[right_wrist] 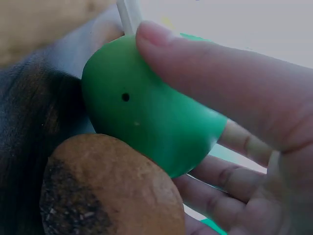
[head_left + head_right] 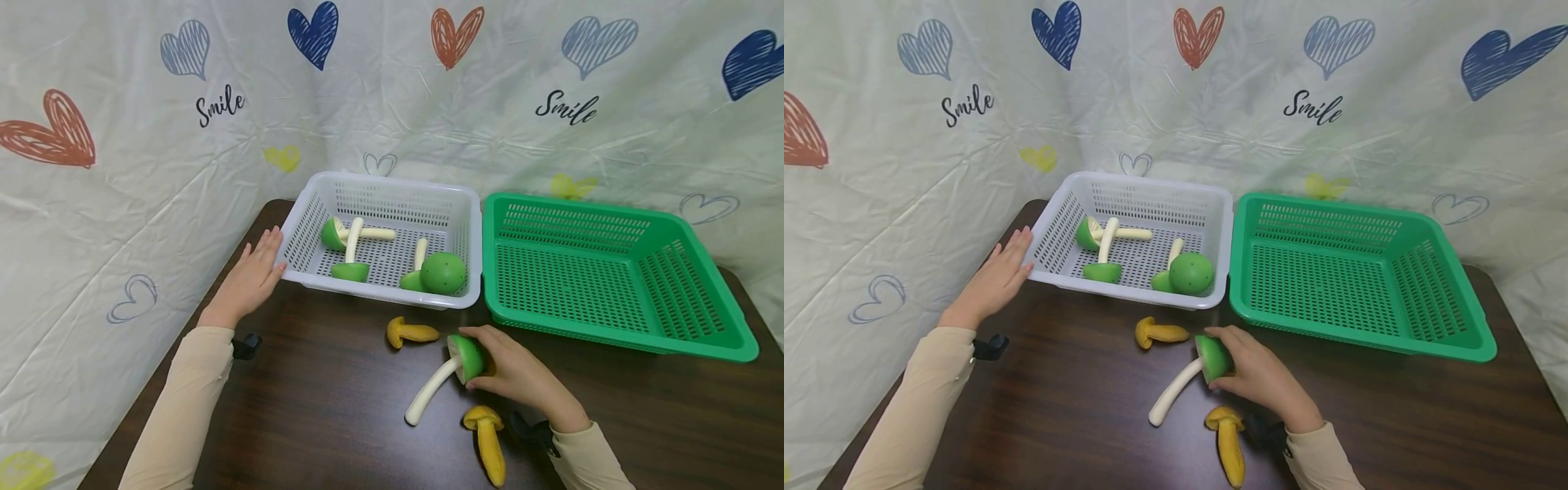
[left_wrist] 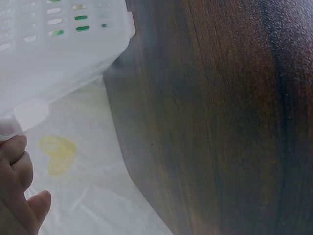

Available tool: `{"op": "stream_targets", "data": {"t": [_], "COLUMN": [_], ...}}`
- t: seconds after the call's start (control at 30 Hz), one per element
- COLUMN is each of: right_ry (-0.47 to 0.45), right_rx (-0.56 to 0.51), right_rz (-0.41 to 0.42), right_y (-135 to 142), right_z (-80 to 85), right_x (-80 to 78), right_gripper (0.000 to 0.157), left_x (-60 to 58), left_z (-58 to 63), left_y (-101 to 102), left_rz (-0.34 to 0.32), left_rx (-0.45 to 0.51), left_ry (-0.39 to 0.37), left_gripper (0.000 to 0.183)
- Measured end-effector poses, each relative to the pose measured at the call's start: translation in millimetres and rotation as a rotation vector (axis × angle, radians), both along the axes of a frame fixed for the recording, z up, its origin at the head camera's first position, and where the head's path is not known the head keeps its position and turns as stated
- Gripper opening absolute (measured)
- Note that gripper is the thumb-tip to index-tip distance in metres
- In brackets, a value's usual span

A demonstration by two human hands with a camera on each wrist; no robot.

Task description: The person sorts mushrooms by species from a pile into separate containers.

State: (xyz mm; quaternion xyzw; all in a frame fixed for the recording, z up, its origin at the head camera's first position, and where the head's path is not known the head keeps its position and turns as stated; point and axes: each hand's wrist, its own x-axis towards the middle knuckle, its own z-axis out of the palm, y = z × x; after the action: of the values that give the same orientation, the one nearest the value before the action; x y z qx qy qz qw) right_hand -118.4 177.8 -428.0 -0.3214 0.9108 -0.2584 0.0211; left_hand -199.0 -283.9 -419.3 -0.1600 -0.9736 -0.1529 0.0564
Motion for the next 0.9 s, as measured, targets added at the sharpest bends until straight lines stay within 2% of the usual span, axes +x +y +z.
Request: {"op": "stream_targets", "data": {"t": [0.1,0.57,0.9], "right_ry": [0.033,0.077,0.055], "right_rx": [-0.012,-0.031,-0.054], "right_rz": [0.024,0.013,-0.045], "right_y": [0.6,-0.5,-2.7], "right_z": [-1.2,2.9,8.0], "right_x": [-0.6,0.6,4.0], "right_gripper": [0.072,0.067,0.066], "left_x": [0.3,-0.2,1.4], "left_z": [0.4,1.9,2.3], "left_y": [-0.1,0.7,1.0], "left_rz": [0.001,0.015,0.006], "left_rx": [0.001,-0.007,0.012], "left_ry": [0.003,-0.009,-0.012], "left_gripper": [0.062,0.063,0.062]}}
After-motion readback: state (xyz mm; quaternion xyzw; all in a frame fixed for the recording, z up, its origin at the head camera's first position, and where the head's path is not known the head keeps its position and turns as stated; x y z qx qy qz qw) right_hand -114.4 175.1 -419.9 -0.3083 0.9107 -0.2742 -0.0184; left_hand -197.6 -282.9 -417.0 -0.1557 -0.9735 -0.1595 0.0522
